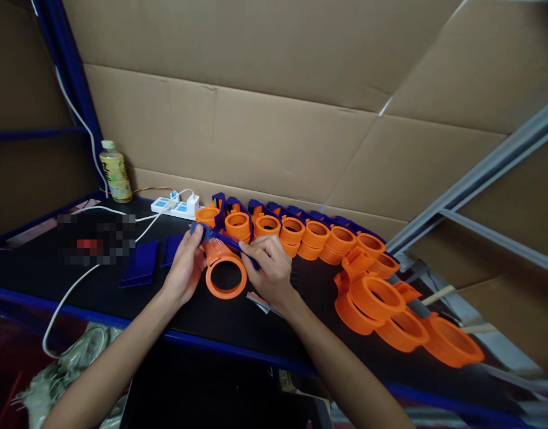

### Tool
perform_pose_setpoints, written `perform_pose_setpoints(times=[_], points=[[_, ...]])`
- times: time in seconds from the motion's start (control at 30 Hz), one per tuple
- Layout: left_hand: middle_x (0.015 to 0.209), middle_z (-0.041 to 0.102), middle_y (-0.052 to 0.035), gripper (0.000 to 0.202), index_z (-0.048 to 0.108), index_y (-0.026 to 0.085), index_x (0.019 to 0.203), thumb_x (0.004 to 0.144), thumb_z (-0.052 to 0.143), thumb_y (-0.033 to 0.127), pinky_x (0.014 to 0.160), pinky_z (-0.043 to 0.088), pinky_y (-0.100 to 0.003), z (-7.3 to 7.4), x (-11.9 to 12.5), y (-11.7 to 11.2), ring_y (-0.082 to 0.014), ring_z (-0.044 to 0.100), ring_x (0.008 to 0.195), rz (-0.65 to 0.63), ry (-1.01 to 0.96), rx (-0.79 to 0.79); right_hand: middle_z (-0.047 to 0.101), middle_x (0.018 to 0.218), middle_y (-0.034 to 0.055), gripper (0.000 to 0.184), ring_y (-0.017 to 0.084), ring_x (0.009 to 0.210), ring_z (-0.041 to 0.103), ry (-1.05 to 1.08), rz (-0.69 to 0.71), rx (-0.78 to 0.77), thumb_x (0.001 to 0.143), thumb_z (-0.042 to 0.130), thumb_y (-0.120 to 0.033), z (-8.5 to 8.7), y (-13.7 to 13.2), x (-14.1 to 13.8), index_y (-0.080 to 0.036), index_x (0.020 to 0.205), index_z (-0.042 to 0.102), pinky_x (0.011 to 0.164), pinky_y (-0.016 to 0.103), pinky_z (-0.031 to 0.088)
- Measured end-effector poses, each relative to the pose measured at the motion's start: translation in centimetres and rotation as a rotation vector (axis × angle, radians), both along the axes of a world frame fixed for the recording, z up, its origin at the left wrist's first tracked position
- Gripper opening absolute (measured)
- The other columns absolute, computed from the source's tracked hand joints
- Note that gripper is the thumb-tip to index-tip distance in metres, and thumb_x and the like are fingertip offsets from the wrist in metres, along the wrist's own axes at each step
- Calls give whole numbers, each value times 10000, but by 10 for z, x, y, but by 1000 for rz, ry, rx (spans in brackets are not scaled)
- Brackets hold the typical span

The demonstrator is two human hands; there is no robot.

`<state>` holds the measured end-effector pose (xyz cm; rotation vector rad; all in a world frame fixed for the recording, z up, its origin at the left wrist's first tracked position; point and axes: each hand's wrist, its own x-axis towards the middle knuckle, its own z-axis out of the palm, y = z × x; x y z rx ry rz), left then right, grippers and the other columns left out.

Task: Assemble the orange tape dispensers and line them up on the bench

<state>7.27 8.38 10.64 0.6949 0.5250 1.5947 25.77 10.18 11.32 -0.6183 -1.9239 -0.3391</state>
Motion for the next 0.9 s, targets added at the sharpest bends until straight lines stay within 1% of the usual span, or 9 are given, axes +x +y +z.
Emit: perform_pose_setpoints(times=[0.1, 0.17, 0.23, 0.3, 0.4, 0.53, 0.63, 0.77, 0.9], points=[[946, 768, -19, 434, 669, 194, 1098, 744, 859, 359, 802, 562, -304, 1, -1, 1, -178, 738, 801, 33, 26, -16, 624, 777, 31, 201, 199, 799, 620, 18, 33, -29, 900, 657, -116, 3, -1, 1, -247, 1041, 714, 719, 357, 535], [873, 754, 3, 409, 677, 184, 1030, 702, 886, 310, 747, 556, -275, 2, -2, 1, -150, 716, 718, 61, 51, -25, 660, 875, 52, 177, 213, 880, 635, 13, 107, -102, 902, 673, -157, 7, -3, 2, -243, 1055, 701, 788, 387, 546], [853, 745, 4, 379, 682, 176, 988, 695, 888, 301, 706, 549, -262, 3, -3, 0, -138, 698, 683, 61, 67, -29, 687, 1021, 75, 165, 232, 999, 643, -14, 234, -247, 912, 685, -243, 11, -5, 4, -241, 1077, 691, 886, 429, 539], [886, 746, -6, 379, 690, 178, 992, 688, 888, 288, 697, 547, -261, 4, -4, -1, -141, 696, 701, 44, 87, -17, 687, 1130, 83, 175, 239, 1095, 634, 4, 352, -432, 952, 639, -326, 14, -6, 3, -242, 1095, 696, 963, 445, 514], [1000, 751, -26, 462, 702, 200, 1081, 666, 894, 259, 778, 556, -285, 6, -3, -5, -173, 711, 831, -3, 143, 40, 681, 1176, 70, 239, 211, 1095, 634, 192, 412, -723, 993, 564, -394, 14, -5, -2, -255, 1133, 698, 949, 391, 520], [1072, 744, -47, 511, 728, 194, 1082, 609, 919, 219, 921, 524, -309, 6, -1, -9, -221, 687, 1009, -8, 281, 160, 695, 1081, 31, 293, 178, 997, 632, 473, 447, -1016, 852, 749, -428, 12, -2, -7, -251, 1082, 710, 921, 322, 515], [1107, 733, -55, 613, 713, 195, 1149, 576, 932, 204, 940, 516, -319, 4, -3, -12, -251, 669, 1064, 8, 385, 268, 686, 947, 3, 298, 153, 884, 616, 609, 507, -1156, 740, 851, -392, 14, -4, -6, -238, 967, 734, 843, 282, 508], [1094, 730, -70, 732, 688, 189, 1195, 516, 958, 235, 920, 539, -366, 0, -11, -17, -292, 672, 1044, 33, 490, 348, 646, 805, -25, 284, 111, 721, 565, 710, 658, -1306, 664, 909, -348, 18, -12, -5, -228, 847, 727, 679, 228, 472], [1086, 730, -73, 770, 691, 194, 1191, 476, 974, 241, 933, 540, -391, -2, -17, -20, -299, 672, 1040, -5, 528, 398, 643, 765, -35, 276, 91, 652, 542, 725, 736, -1390, 644, 928, -305, 20, -16, -4, -221, 788, 707, 617, 212, 444]])
